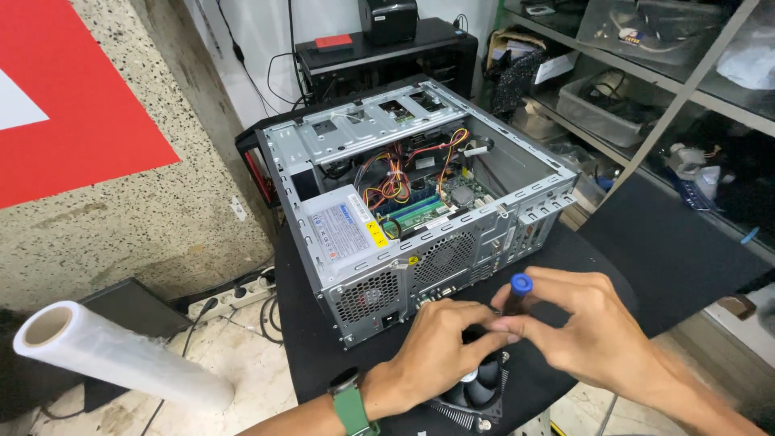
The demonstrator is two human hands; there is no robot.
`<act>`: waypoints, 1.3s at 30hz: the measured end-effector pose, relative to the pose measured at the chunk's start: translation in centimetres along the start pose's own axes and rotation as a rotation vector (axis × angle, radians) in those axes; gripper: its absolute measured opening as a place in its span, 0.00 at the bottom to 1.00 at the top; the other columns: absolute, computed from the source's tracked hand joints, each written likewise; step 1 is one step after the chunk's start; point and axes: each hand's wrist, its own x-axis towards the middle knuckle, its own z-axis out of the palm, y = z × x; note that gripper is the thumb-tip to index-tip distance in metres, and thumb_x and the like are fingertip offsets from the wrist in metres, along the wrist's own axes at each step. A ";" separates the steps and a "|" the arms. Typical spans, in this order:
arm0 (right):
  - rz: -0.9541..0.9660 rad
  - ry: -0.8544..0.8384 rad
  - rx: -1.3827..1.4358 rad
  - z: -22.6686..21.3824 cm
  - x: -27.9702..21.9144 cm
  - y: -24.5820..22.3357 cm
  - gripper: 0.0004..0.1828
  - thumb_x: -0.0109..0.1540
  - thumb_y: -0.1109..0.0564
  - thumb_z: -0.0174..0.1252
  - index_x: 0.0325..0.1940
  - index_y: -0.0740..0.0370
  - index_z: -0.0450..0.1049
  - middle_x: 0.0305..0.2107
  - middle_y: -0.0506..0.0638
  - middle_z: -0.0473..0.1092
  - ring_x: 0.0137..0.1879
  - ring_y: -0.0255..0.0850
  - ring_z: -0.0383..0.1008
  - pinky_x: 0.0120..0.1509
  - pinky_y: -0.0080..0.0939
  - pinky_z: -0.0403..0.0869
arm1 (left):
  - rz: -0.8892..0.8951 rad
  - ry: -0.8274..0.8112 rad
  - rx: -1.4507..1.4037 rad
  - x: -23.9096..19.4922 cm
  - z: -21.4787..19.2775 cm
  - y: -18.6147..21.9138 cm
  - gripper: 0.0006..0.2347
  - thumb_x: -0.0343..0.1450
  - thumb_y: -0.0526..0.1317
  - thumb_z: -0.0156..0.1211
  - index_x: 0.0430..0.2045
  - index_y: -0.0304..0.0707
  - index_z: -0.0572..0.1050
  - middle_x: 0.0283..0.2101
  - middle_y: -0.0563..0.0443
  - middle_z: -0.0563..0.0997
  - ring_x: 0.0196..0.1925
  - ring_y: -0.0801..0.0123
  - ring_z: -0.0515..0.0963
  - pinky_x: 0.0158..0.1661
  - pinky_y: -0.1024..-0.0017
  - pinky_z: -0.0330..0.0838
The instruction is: The person uses a screwdriver to remove screws from a CPU cooler fan and heatsink assembly. They separate the fan from the heatsink and place the components on the table.
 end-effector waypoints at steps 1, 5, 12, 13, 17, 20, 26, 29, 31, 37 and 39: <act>0.033 -0.048 0.049 -0.2 0.1 -0.2 0.05 0.53 0.54 0.72 0.31 0.54 0.83 0.23 0.39 0.81 0.27 0.29 0.80 0.35 0.32 0.76 | -0.023 0.001 -0.026 0.0 -0.1 0.2 0.07 0.72 0.43 0.63 0.31 0.40 0.80 0.31 0.51 0.84 0.30 0.58 0.82 0.34 0.65 0.70; 0.105 -0.189 0.228 -0.6 0.1 -0.3 0.16 0.54 0.69 0.57 0.39 0.54 0.83 0.28 0.41 0.87 0.34 0.31 0.89 0.41 0.29 0.89 | -0.002 0.024 -0.033 0.0 -0.2 0.9 0.09 0.71 0.42 0.62 0.24 0.37 0.76 0.31 0.52 0.83 0.34 0.61 0.85 0.38 0.66 0.74; 0.167 -0.332 0.259 -1.1 0.3 0.0 0.10 0.64 0.53 0.56 0.48 0.54 0.78 0.39 0.44 0.86 0.45 0.36 0.88 0.48 0.39 0.83 | 0.104 0.046 -0.008 -0.2 0.2 -0.5 0.07 0.74 0.41 0.62 0.35 0.38 0.84 0.35 0.43 0.87 0.34 0.52 0.86 0.39 0.62 0.75; 0.064 -0.226 0.162 -0.9 0.3 0.2 0.09 0.61 0.51 0.62 0.42 0.55 0.78 0.36 0.43 0.82 0.41 0.36 0.85 0.46 0.37 0.80 | 0.126 0.050 0.010 -0.3 0.3 -0.7 0.06 0.74 0.40 0.62 0.34 0.37 0.83 0.32 0.44 0.85 0.33 0.52 0.84 0.38 0.62 0.73; 0.013 -0.093 0.054 -1.2 0.4 -0.4 0.08 0.53 0.50 0.72 0.31 0.54 0.84 0.27 0.39 0.84 0.33 0.31 0.86 0.38 0.33 0.78 | 0.135 0.037 -0.006 -0.3 0.1 -0.2 0.08 0.75 0.41 0.59 0.34 0.37 0.82 0.33 0.49 0.86 0.35 0.58 0.85 0.42 0.63 0.73; 0.045 -0.099 0.113 -0.8 -0.2 0.4 0.11 0.54 0.57 0.70 0.41 0.54 0.85 0.28 0.39 0.87 0.33 0.30 0.89 0.44 0.32 0.83 | 0.159 0.048 0.006 -0.4 0.2 -0.2 0.08 0.75 0.40 0.60 0.32 0.35 0.82 0.34 0.47 0.86 0.39 0.55 0.86 0.42 0.63 0.73; 0.129 -0.235 0.249 -1.2 -0.1 -0.1 0.15 0.59 0.65 0.58 0.47 0.56 0.81 0.33 0.45 0.88 0.41 0.35 0.93 0.48 0.32 0.88 | 0.137 0.066 -0.010 -0.3 -0.1 -0.1 0.10 0.74 0.42 0.62 0.41 0.36 0.82 0.27 0.47 0.83 0.30 0.54 0.83 0.41 0.64 0.71; -0.068 -0.099 0.057 -1.0 0.0 -0.4 0.13 0.56 0.49 0.70 0.38 0.58 0.80 0.34 0.44 0.79 0.38 0.36 0.84 0.42 0.35 0.79 | 0.138 0.066 0.043 -0.4 0.2 -0.5 0.11 0.76 0.45 0.57 0.32 0.39 0.82 0.31 0.51 0.86 0.34 0.59 0.85 0.42 0.64 0.70; -0.027 -0.049 0.044 -0.9 -0.1 -0.5 0.12 0.53 0.50 0.72 0.34 0.56 0.81 0.30 0.42 0.80 0.34 0.33 0.83 0.39 0.33 0.78 | 0.120 0.068 0.036 -0.5 0.4 -0.7 0.08 0.75 0.44 0.61 0.32 0.43 0.83 0.30 0.54 0.86 0.33 0.62 0.85 0.43 0.66 0.68; 0.081 -0.074 0.129 -1.0 -0.3 -0.4 0.10 0.54 0.62 0.66 0.39 0.55 0.84 0.28 0.40 0.86 0.34 0.29 0.89 0.44 0.30 0.86 | 0.095 0.119 0.032 -0.7 0.8 -0.4 0.05 0.71 0.44 0.67 0.35 0.46 0.83 0.32 0.58 0.87 0.33 0.66 0.85 0.43 0.70 0.67; 0.130 -0.110 0.192 -1.0 -0.2 -0.3 0.17 0.55 0.67 0.60 0.45 0.56 0.83 0.29 0.41 0.86 0.35 0.30 0.90 0.46 0.30 0.91 | 0.114 0.148 0.042 -0.6 0.8 -0.6 0.06 0.71 0.42 0.68 0.34 0.41 0.83 0.31 0.55 0.86 0.31 0.63 0.84 0.41 0.70 0.69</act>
